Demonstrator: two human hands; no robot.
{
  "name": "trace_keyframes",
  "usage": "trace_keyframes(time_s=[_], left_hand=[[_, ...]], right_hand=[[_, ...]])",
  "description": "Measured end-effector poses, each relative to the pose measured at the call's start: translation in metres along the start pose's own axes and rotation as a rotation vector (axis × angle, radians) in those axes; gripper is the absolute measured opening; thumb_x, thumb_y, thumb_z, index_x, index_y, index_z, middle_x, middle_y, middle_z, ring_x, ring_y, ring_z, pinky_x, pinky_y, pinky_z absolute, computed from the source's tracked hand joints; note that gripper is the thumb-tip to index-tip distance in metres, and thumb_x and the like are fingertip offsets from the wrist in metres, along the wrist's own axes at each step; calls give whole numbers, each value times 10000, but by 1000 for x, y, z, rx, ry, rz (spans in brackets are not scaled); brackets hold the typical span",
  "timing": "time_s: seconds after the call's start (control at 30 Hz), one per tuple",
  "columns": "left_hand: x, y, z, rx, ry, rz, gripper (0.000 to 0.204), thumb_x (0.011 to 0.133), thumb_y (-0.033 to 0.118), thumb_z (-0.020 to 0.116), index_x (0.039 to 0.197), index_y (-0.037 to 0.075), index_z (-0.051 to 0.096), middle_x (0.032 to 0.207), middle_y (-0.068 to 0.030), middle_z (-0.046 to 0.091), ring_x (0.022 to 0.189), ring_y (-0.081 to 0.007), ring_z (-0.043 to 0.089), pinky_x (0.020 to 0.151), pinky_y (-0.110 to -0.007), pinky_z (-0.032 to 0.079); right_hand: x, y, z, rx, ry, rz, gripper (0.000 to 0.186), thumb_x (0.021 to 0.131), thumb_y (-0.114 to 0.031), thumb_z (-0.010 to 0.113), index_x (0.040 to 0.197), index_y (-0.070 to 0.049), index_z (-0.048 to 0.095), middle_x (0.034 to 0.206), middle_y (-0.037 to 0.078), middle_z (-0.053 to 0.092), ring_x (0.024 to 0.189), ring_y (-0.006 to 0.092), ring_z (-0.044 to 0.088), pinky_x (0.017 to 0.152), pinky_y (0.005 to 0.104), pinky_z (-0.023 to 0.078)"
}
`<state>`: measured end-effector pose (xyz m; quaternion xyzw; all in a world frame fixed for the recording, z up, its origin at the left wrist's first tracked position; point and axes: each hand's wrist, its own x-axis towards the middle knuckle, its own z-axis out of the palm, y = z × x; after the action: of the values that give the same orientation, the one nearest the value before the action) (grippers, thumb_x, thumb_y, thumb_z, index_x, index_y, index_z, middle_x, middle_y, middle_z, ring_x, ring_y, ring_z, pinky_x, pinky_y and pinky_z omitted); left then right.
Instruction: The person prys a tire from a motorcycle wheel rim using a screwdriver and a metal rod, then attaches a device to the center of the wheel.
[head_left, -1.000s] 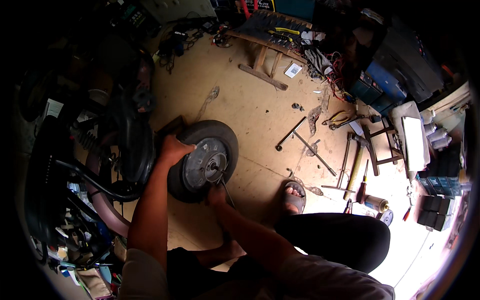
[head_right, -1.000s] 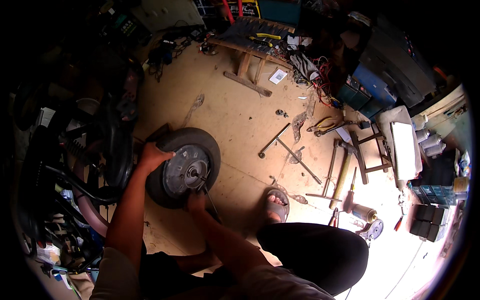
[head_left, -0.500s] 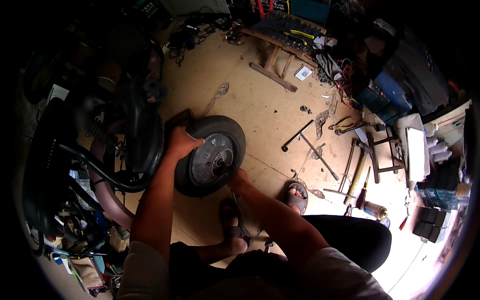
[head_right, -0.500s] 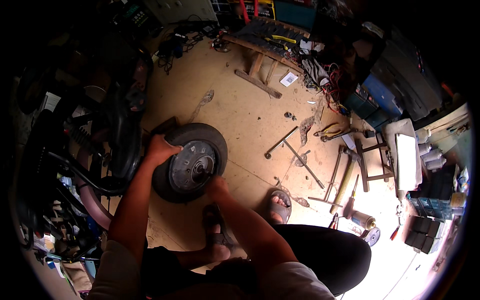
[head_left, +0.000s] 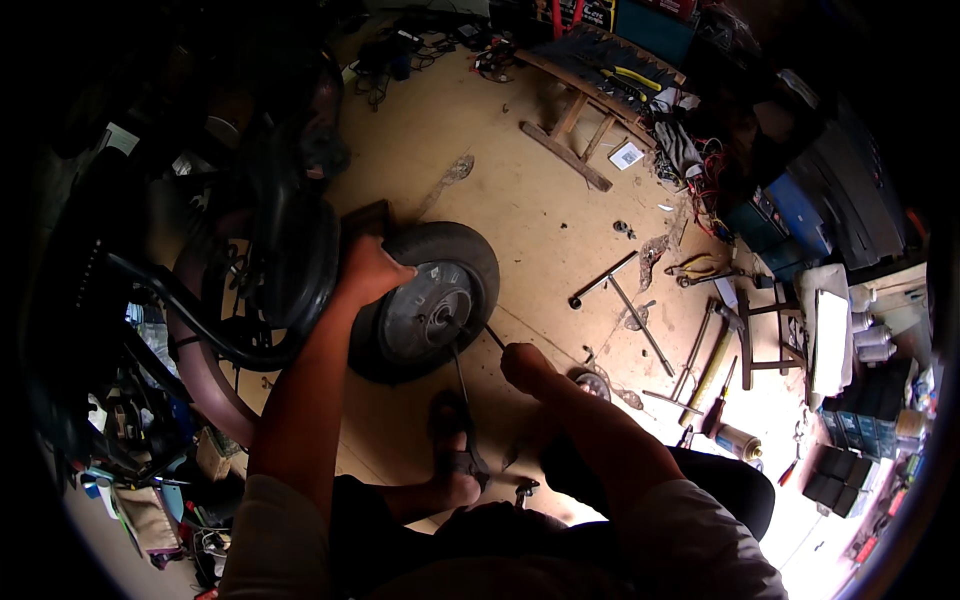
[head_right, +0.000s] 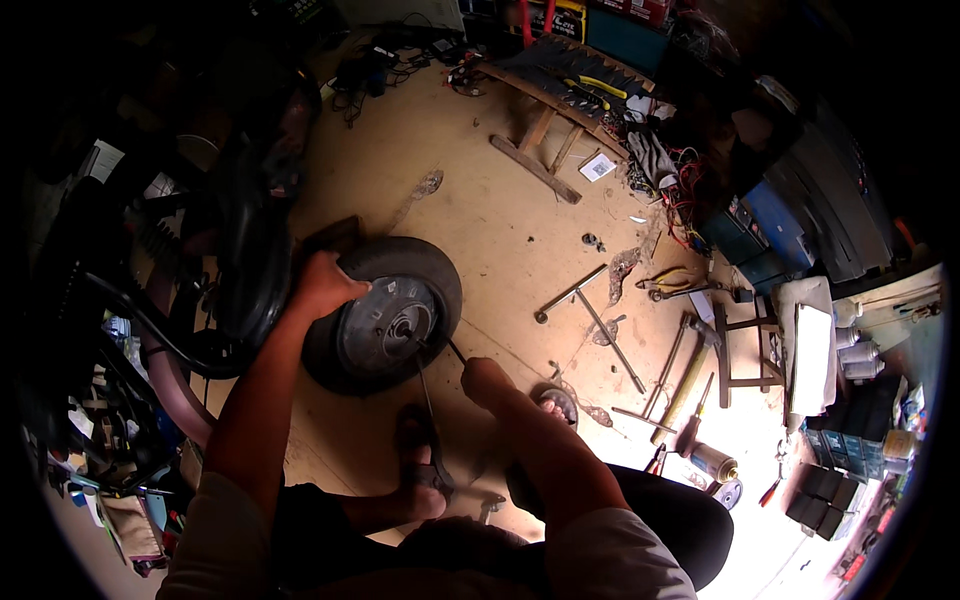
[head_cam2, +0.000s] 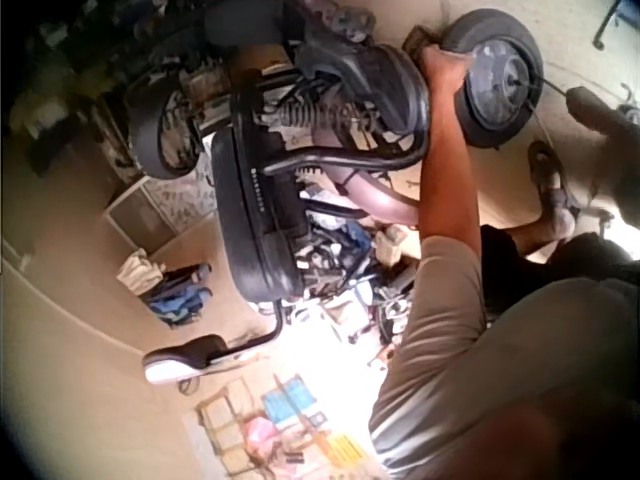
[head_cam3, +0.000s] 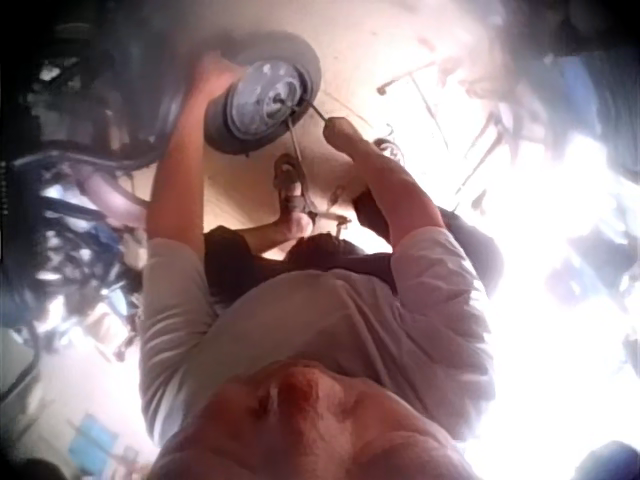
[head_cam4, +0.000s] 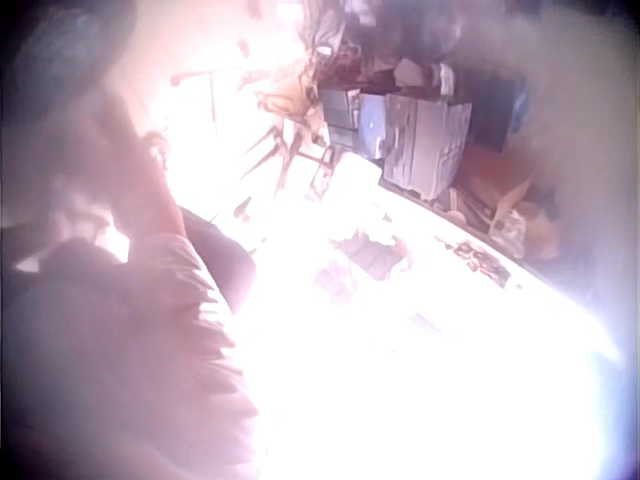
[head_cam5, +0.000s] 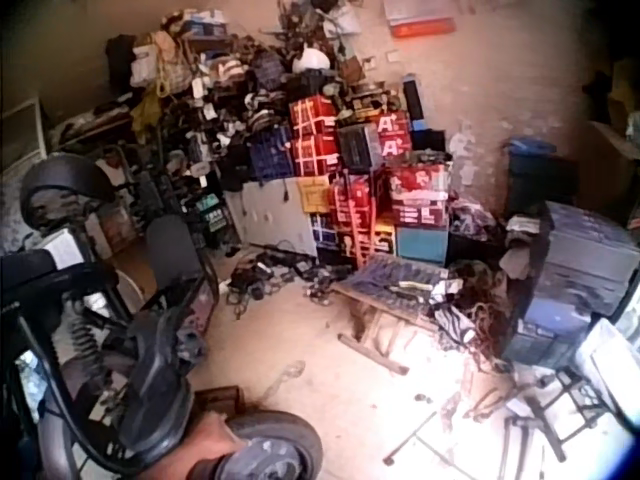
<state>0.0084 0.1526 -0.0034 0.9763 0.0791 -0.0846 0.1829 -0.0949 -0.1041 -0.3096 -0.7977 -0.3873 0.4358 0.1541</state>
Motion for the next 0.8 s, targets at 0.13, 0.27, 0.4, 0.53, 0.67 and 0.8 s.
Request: trace_keyframes(time_s=[0.13,0.27,0.4,0.53,0.67,0.8], left_hand=[[28,59,16,-64,-41,130,659,633,332,921,1022,-159,714,925,-312,731,938,-386,755,868,-412,578],[2,18,2,-6,26,43,550,648,308,916,922,-137,746,786,-255,743,836,-356,769,877,-387,583],[-4,6,-2,-37,4,6,724,624,328,915,1086,-183,689,982,-331,732,976,-408,745,879,-421,569],[7,13,8,-109,-47,14,736,625,328,913,1103,-185,688,975,-328,735,971,-409,746,881,-413,572],[10,16,10,-99,0,47,759,630,326,911,1132,-193,679,971,-327,736,965,-400,748,901,-402,570],[15,10,8,-99,-67,-4,792,629,320,905,1155,-217,655,979,-335,733,972,-393,749,931,-396,565]], right_hand=[[-12,138,116,-280,741,227,47,896,-94,664,873,-125,690,835,51,671,816,248,677,663,353,564],[-10,77,70,108,607,151,178,999,-147,521,968,-87,686,923,169,700,869,349,698,743,477,554],[-31,54,26,-140,561,109,204,1004,-143,520,1027,-119,721,998,154,765,907,337,747,720,486,574],[-21,28,7,-482,201,365,140,938,-219,665,995,-175,786,986,13,785,904,214,754,647,381,556],[-12,11,-21,-504,-104,565,159,877,-201,739,1009,-192,826,1031,15,797,880,217,758,594,433,564],[-12,1,-27,-531,-60,622,205,809,-202,816,1012,-177,828,938,13,794,764,248,760,476,457,545]])
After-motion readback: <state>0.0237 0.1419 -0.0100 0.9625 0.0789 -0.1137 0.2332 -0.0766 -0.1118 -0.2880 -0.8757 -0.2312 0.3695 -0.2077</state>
